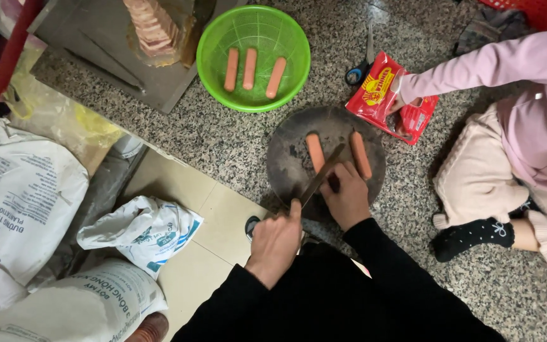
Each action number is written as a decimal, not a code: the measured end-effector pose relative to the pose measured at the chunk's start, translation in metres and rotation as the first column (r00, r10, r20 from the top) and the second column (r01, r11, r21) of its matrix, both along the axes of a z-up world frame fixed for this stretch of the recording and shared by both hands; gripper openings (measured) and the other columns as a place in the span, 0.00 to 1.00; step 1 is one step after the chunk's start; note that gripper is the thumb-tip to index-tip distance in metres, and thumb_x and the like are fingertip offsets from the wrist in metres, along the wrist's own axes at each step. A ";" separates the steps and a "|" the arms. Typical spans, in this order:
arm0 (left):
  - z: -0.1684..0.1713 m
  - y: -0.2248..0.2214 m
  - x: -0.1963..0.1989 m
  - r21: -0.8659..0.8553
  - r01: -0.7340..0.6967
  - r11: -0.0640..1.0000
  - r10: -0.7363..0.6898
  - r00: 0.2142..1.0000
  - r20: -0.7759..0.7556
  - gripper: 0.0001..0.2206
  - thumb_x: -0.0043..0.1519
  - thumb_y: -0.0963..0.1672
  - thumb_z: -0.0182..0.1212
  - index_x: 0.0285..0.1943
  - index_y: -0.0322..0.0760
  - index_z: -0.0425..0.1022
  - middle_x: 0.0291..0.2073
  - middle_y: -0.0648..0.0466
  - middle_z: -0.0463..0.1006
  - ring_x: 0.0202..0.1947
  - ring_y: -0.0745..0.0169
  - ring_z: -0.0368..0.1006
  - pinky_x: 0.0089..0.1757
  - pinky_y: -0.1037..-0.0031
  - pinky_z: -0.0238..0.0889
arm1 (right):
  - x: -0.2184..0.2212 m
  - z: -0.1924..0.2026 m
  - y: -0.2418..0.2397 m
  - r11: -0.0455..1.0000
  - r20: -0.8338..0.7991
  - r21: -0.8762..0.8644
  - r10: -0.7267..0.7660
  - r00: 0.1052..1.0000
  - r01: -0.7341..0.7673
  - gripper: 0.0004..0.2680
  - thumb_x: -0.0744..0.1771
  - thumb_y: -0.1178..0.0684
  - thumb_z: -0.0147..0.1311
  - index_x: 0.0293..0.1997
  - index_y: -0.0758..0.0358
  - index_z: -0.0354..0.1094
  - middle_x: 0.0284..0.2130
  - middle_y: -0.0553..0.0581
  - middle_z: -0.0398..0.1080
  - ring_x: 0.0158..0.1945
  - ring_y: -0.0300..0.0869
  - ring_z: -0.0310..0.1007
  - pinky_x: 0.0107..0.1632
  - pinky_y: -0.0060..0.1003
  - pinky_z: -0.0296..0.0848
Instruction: The person is taking sausages out of their packaging and slicing them into smaller pieces on a wooden cutting board using a knife.
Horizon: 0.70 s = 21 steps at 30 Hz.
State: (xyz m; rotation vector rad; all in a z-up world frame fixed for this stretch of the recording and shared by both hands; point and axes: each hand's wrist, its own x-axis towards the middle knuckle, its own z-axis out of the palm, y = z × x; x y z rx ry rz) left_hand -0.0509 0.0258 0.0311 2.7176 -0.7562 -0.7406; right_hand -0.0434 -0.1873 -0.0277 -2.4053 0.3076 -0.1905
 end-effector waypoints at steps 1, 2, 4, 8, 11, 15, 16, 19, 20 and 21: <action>0.001 0.001 0.000 0.001 -0.002 1.000 0.002 1.000 -0.001 0.27 0.72 0.42 0.46 0.84 0.30 0.60 0.43 0.36 0.87 0.43 0.27 0.88 0.44 0.39 0.80 | 0.000 -0.002 0.000 1.000 -0.001 0.001 0.002 1.000 -0.002 0.07 0.66 0.52 0.66 0.43 0.55 0.71 0.38 0.56 0.70 0.46 0.62 0.82 0.49 0.53 0.81; 0.002 0.001 -0.001 0.003 -0.001 1.000 0.001 1.000 -0.028 0.28 0.72 0.42 0.44 0.85 0.30 0.58 0.44 0.36 0.87 0.43 0.26 0.88 0.44 0.39 0.80 | 0.000 -0.004 -0.001 1.000 0.001 0.003 0.001 1.000 -0.001 0.07 0.66 0.53 0.66 0.42 0.56 0.71 0.38 0.56 0.70 0.45 0.62 0.81 0.49 0.54 0.80; 0.002 0.001 -0.001 0.005 0.003 1.000 -0.003 0.998 -0.058 0.28 0.72 0.42 0.43 0.85 0.30 0.57 0.44 0.36 0.87 0.44 0.26 0.87 0.44 0.39 0.79 | -0.001 -0.005 -0.002 1.000 0.001 0.003 -0.003 1.000 0.003 0.07 0.65 0.54 0.66 0.41 0.56 0.71 0.37 0.57 0.70 0.45 0.62 0.81 0.49 0.55 0.80; 0.000 0.002 -0.002 -0.025 0.008 1.000 -0.008 1.000 0.022 0.28 0.71 0.40 0.46 0.83 0.29 0.62 0.39 0.37 0.87 0.38 0.28 0.88 0.40 0.42 0.80 | -0.001 -0.003 -0.003 0.999 0.013 0.033 0.003 1.000 -0.004 0.07 0.65 0.55 0.67 0.41 0.57 0.71 0.37 0.59 0.70 0.44 0.63 0.80 0.47 0.54 0.79; -0.005 -0.002 0.003 -0.051 0.011 0.999 -0.008 0.998 0.060 0.28 0.70 0.39 0.48 0.82 0.27 0.63 0.36 0.36 0.87 0.36 0.29 0.88 0.38 0.44 0.81 | 0.001 0.002 -0.002 0.999 0.012 0.039 0.007 1.000 -0.007 0.07 0.65 0.55 0.67 0.42 0.59 0.71 0.38 0.58 0.70 0.45 0.62 0.80 0.48 0.53 0.79; 0.002 -0.006 0.008 -0.099 0.025 0.995 -0.015 0.995 0.102 0.27 0.69 0.38 0.51 0.80 0.25 0.65 0.35 0.35 0.87 0.34 0.29 0.88 0.37 0.44 0.81 | 0.001 0.002 -0.001 1.000 0.024 0.028 0.003 1.000 -0.004 0.06 0.66 0.56 0.67 0.41 0.59 0.73 0.38 0.58 0.72 0.44 0.61 0.80 0.47 0.53 0.79; 0.000 -0.007 0.007 -0.100 0.025 0.995 -0.015 0.995 0.102 0.27 0.69 0.38 0.51 0.80 0.25 0.65 0.35 0.35 0.87 0.34 0.29 0.88 0.37 0.44 0.81 | 0.001 0.000 -0.002 1.000 0.025 0.027 0.003 1.000 -0.004 0.06 0.66 0.56 0.67 0.41 0.59 0.73 0.38 0.58 0.72 0.44 0.61 0.80 0.47 0.53 0.79; -0.005 -0.008 0.008 -0.077 0.012 0.997 -0.002 0.991 0.134 0.27 0.67 0.39 0.51 0.80 0.27 0.66 0.34 0.37 0.87 0.35 0.30 0.88 0.37 0.41 0.81 | 0.001 -0.003 -0.003 1.000 0.057 0.020 0.022 0.998 -0.023 0.07 0.66 0.56 0.67 0.43 0.59 0.73 0.39 0.60 0.72 0.46 0.62 0.80 0.48 0.54 0.79; -0.004 -0.009 0.008 -0.083 0.013 0.996 -0.001 0.991 0.137 0.27 0.67 0.39 0.51 0.79 0.27 0.67 0.34 0.37 0.87 0.35 0.30 0.88 0.37 0.41 0.81 | 0.000 -0.001 -0.003 0.999 0.051 0.029 0.023 0.998 -0.024 0.06 0.66 0.56 0.67 0.42 0.60 0.73 0.39 0.58 0.73 0.46 0.60 0.80 0.48 0.52 0.79; -0.004 -0.010 0.008 -0.089 0.014 0.996 -0.001 0.990 0.141 0.26 0.67 0.39 0.51 0.78 0.27 0.68 0.34 0.37 0.87 0.35 0.30 0.88 0.37 0.41 0.81 | -0.001 0.001 -0.003 0.999 0.045 0.038 0.024 0.999 -0.026 0.05 0.67 0.56 0.66 0.42 0.60 0.73 0.39 0.57 0.73 0.46 0.59 0.80 0.49 0.51 0.79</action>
